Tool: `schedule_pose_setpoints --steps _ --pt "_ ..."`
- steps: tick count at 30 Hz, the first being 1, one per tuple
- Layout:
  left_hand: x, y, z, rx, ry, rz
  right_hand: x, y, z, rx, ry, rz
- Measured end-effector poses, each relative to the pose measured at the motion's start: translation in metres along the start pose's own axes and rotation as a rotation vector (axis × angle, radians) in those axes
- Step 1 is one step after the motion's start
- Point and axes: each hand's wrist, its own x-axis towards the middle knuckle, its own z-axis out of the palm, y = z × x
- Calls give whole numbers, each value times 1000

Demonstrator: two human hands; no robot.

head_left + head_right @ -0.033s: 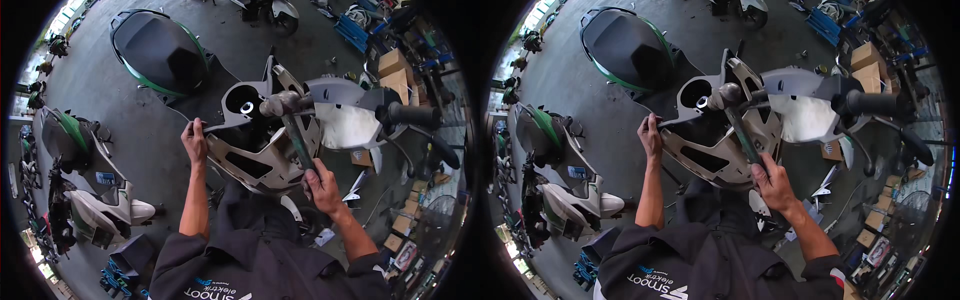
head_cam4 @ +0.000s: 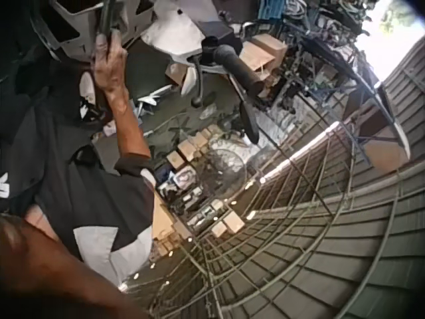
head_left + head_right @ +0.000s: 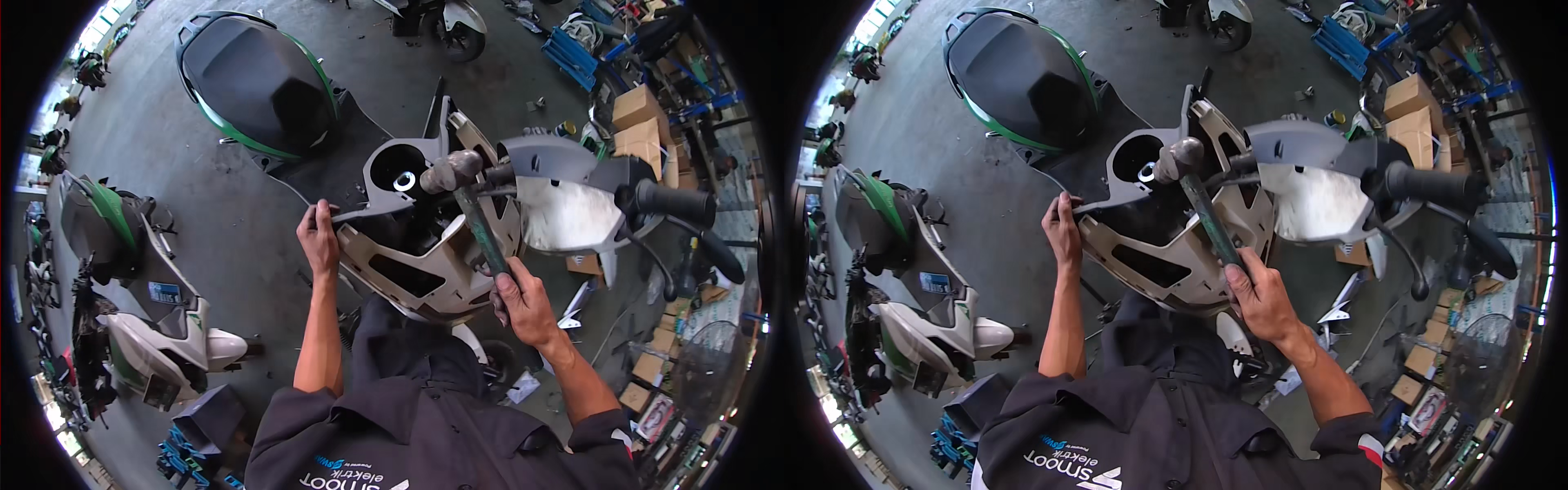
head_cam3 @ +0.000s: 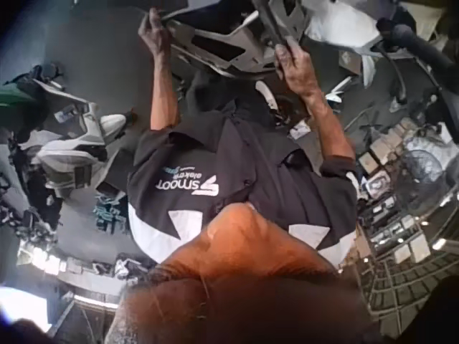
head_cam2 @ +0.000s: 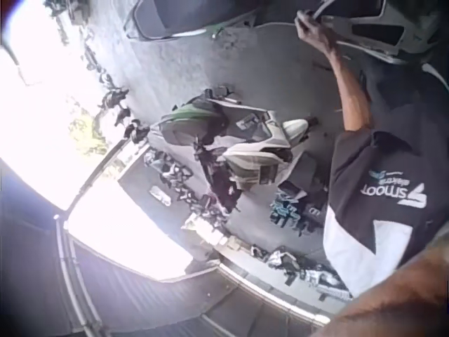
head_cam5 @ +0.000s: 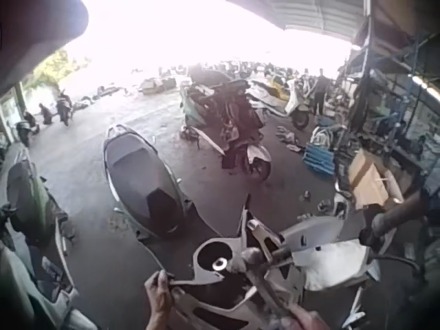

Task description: The person assembles components of a scooter front fork assembly by hand and using tools, including applying grease to internal parts, inserting them into the fork tubes, and using a large wrench and hammer to drive parts into place on the scooter frame.

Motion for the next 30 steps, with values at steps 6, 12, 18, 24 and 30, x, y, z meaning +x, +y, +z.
schedule_pose_setpoints --steps 6,12,18,24,30 --pt "-14 -17 -3 -75 3 -56 65 -30 10 -258 -132 175" --pt "-14 -19 -9 -22 -45 -99 94 -98 23 -318 -141 -2" --pt "-14 -17 -6 -37 -25 -66 97 -110 14 310 -99 -239" --pt "-16 -20 -2 -24 -15 -48 141 -85 10 -925 -281 290" --pt "-21 -18 -3 -31 -38 -53 129 -83 16 -898 -235 277"
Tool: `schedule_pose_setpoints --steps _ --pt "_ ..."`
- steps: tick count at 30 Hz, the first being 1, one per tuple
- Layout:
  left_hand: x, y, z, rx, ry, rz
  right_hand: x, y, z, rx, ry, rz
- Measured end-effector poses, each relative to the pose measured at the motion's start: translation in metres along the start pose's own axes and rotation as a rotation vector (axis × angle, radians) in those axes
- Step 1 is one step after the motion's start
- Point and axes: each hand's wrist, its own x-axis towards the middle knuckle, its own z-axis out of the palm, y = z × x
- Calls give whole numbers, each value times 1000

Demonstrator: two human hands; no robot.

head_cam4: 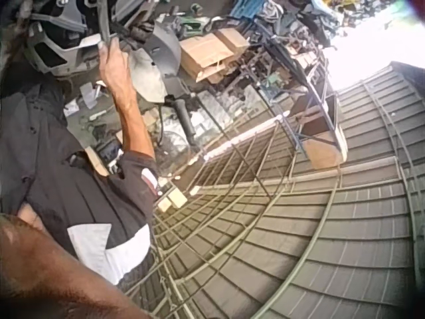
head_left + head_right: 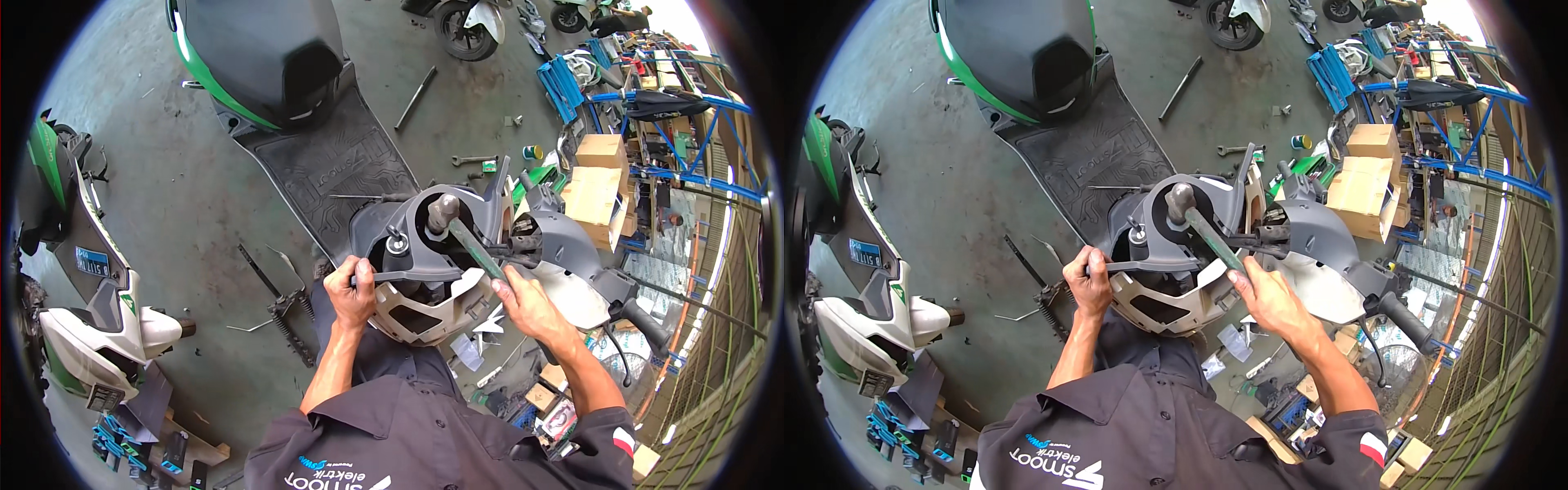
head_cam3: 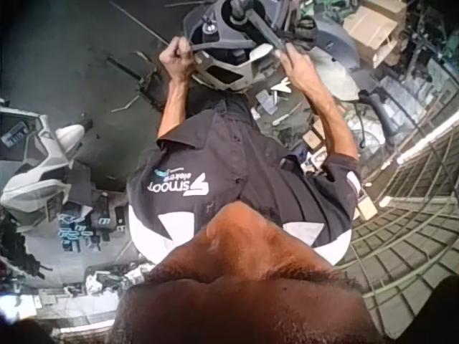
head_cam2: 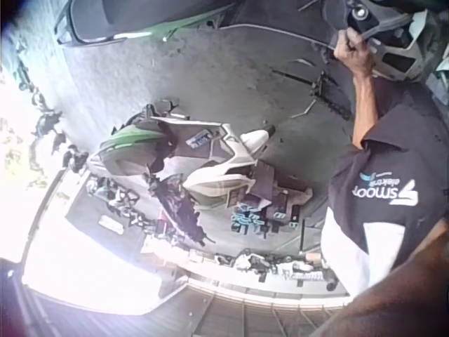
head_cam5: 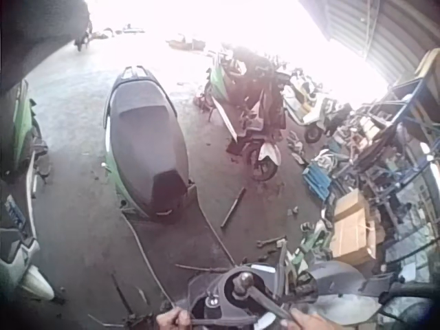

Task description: The person assembles components of a scooter front fork assembly by hand and using tools, including applying grease to internal parts, inserting them into the fork tubes, and using a large wrench and hammer to drive parts into place on the scooter frame.

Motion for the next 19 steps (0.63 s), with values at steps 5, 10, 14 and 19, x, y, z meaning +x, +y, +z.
schedule_pose_setpoints --steps 5,10,14,19 --pt "4 -6 2 11 -10 32 -7 5 -5 272 -18 3" --pt "11 0 -2 -11 28 18 -40 -38 -34 718 380 -393" --pt "9 -2 -3 4 -7 4 -34 -37 -36 883 468 -634" --pt "12 4 -4 11 -3 33 3 21 21 -36 -21 -19"
